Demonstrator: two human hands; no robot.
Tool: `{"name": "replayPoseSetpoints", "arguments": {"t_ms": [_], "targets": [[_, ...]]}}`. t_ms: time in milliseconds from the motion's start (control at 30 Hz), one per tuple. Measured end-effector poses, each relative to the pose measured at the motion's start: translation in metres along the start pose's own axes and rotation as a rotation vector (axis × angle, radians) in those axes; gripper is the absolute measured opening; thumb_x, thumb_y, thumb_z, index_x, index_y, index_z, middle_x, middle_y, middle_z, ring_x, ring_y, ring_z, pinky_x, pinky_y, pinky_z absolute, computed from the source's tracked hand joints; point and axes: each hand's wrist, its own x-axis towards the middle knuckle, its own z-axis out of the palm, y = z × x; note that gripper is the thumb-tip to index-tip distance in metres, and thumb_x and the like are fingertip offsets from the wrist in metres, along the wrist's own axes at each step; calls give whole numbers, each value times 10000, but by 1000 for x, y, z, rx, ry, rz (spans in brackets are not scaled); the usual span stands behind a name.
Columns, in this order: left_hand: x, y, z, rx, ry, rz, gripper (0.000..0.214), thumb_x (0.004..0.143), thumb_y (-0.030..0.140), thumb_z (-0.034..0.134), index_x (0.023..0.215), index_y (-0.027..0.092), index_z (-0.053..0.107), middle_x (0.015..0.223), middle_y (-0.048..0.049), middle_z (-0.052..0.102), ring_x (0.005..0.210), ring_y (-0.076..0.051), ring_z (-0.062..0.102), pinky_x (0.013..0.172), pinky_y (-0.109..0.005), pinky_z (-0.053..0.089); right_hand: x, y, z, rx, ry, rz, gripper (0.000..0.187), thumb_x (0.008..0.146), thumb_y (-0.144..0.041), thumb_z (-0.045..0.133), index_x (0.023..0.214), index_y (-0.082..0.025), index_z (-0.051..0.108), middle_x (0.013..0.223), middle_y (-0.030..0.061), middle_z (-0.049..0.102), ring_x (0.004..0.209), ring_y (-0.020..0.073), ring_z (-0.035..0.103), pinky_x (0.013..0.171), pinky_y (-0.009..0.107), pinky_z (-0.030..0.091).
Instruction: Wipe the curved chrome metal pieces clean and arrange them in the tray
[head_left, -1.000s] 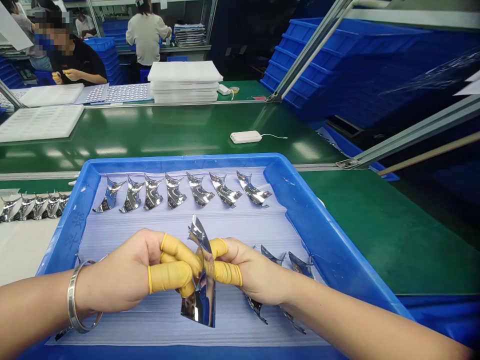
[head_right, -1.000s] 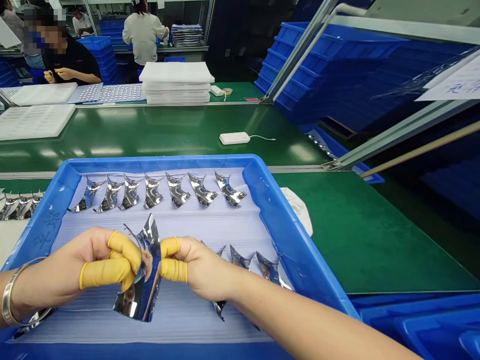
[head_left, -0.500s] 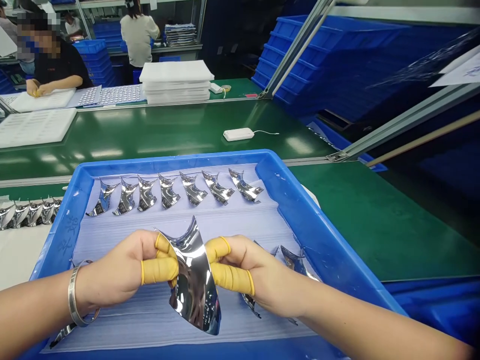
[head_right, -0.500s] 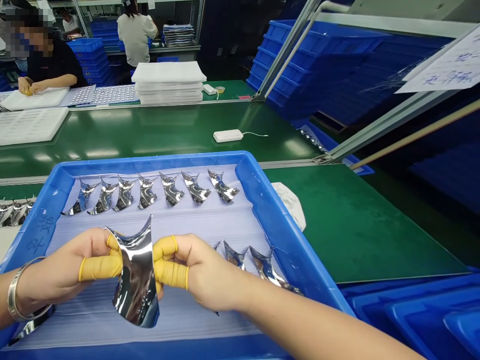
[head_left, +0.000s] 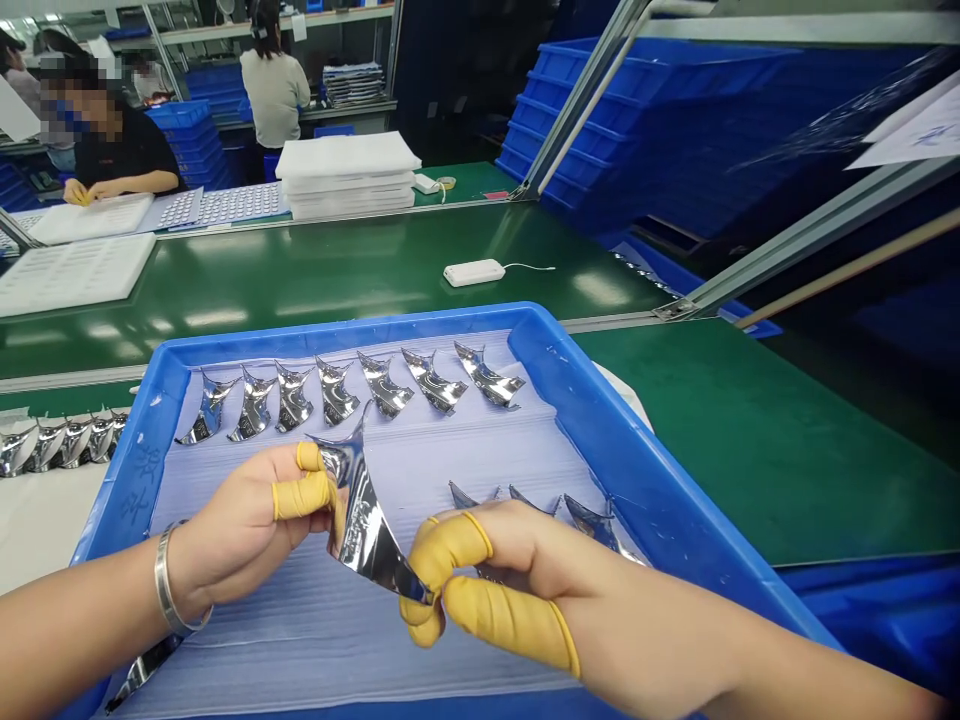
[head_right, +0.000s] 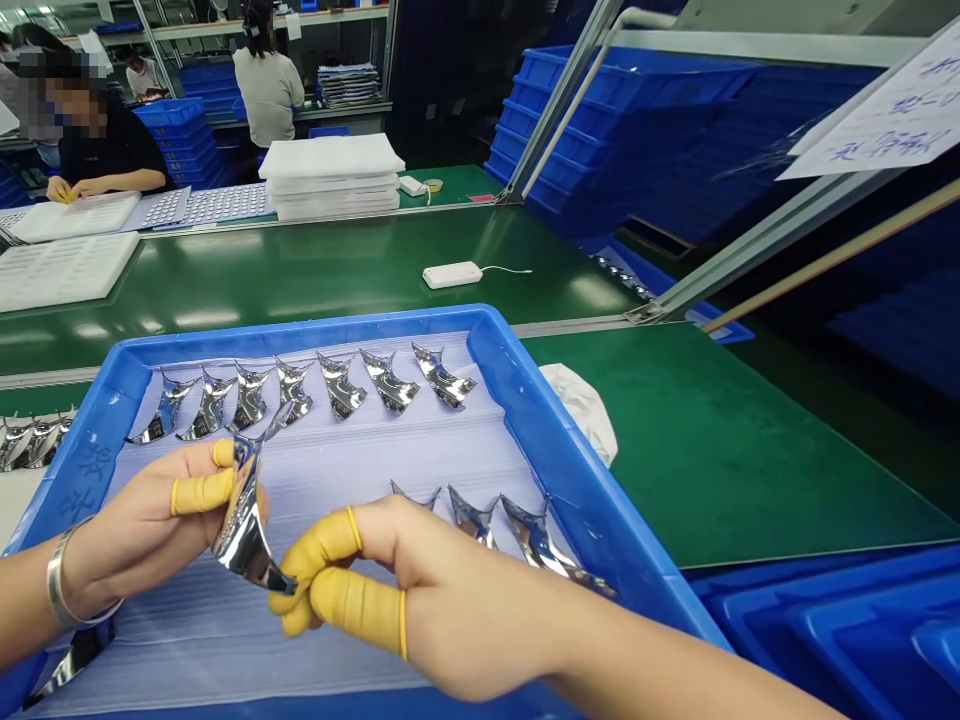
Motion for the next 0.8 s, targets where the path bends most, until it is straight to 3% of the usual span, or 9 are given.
{"name": "replayPoseSetpoints", "arguments": {"t_ms": [167, 367, 533, 667, 800], "targets": [[5, -12, 2, -110, 8, -91, 193, 701, 264, 660, 673, 94, 575, 606, -53, 597, 530, -112, 507, 516, -204, 388, -4, 1, 6, 21, -5, -108, 225, 900, -301, 485, 944, -93, 561, 876, 129, 611, 827, 173, 570, 764, 335, 456], [7, -23, 1, -140, 28, -129, 84, 647, 139, 644, 658, 91, 576, 572, -27, 570, 515, -92, 492, 519, -188, 382, -4, 3, 10, 13, -8, -153, 260, 906, -350, 469, 981, -114, 546, 898, 121, 616, 817, 152, 570, 753, 311, 469], [7, -23, 1, -123, 21, -122, 104, 660, 172, 647, 672, 91, 582, 571, -30, 566, 507, -95, 487, 505, -189, 381, -4, 3, 10, -11, -17, -177, 293, 908, -372, 453, 992, -104, 537, 902, 130, 613, 824, 161, 571, 751, 317, 471], [4, -16, 3, -84, 16, -72, 194, 711, 270, 643, 660, 100, 566, 590, -38, 570, 516, -103, 490, 505, -199, 393, -3, 0, 6, -91, -26, -96, 246, 920, -297, 423, 958, -107, 575, 901, 102, 600, 843, 167, 556, 780, 306, 459], [-1, -10, 1, 60, 10, 77, 240, 727, 306, 643, 638, 108, 541, 579, -25, 554, 516, -101, 489, 494, -197, 407, 1, -1, 1, -214, 52, 24, 211, 915, -205, 402, 916, -127, 598, 866, 58, 579, 825, 158, 532, 792, 294, 443]]}}
